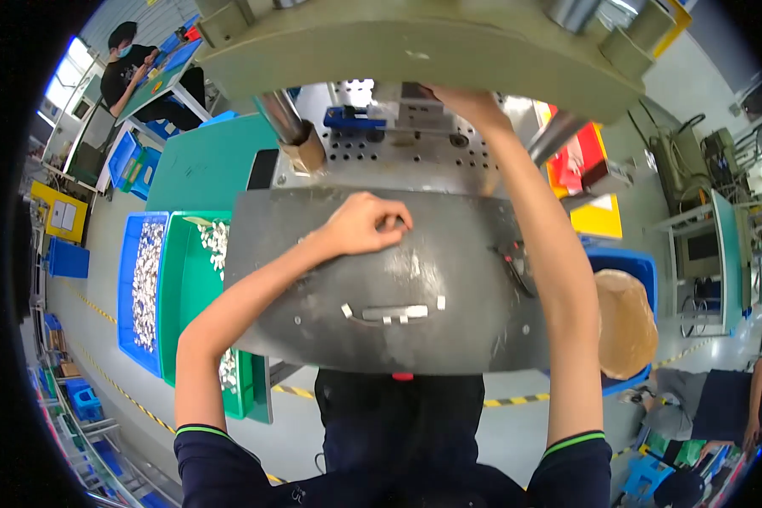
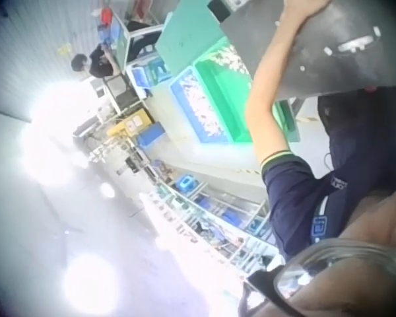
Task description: Manually assemble and align small electronic components using a press machine.
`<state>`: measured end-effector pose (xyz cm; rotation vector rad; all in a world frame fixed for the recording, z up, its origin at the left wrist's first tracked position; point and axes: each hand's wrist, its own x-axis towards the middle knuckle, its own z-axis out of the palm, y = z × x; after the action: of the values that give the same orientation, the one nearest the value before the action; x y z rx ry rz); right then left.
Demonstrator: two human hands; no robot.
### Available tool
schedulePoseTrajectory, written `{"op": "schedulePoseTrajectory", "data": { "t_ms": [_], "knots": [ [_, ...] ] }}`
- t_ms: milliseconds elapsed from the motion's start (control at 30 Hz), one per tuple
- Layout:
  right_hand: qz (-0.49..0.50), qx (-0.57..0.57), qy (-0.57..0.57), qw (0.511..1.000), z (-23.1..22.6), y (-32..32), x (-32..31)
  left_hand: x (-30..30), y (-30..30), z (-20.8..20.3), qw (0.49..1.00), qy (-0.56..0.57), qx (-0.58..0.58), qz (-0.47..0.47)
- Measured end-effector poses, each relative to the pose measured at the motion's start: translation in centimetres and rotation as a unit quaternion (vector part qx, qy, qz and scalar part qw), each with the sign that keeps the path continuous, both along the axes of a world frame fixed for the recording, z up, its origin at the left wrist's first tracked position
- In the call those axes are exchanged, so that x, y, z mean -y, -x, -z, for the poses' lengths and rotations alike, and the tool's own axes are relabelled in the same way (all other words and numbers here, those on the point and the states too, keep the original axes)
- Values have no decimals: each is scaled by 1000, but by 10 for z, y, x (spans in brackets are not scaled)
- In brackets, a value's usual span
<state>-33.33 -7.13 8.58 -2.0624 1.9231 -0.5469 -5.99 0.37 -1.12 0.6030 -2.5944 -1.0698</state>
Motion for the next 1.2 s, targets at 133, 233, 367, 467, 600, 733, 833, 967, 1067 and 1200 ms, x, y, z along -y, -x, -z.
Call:
{"op": "schedulePoseTrajectory", "data": {
  "t_ms": [133,233,367,467,600,733,833,967,1067,1200],
  "knots": [
    [52,-112,234,964,16,-14,-57,-20,-4,-22,992,118,-41,1],
    [-165,134,271,939,1,-53,-177,-87,-48,-76,994,98,-8,-40],
    [-276,338,-245,866,12,-62,-346,-159,-130,-85,949,-272,161,5],
    [-162,287,-493,805,63,-48,-440,-200,-177,-50,895,-298,320,-91],
    [126,190,-410,883,116,-36,-503,-225,-208,1,923,-179,194,-281],
    [239,331,-124,904,136,-70,-493,-227,-215,39,928,-183,109,-306],
    [307,284,-127,899,144,-71,-490,-230,-213,44,927,-180,96,-315],
    [317,271,-102,903,155,-70,-493,-227,-213,51,920,-191,72,-335],
    [335,309,-103,884,152,-67,-491,-223,-207,38,914,-202,88,-340],
    [297,250,-267,882,101,-64,-474,-205,-199,-16,935,-266,154,-175]
  ]
}}
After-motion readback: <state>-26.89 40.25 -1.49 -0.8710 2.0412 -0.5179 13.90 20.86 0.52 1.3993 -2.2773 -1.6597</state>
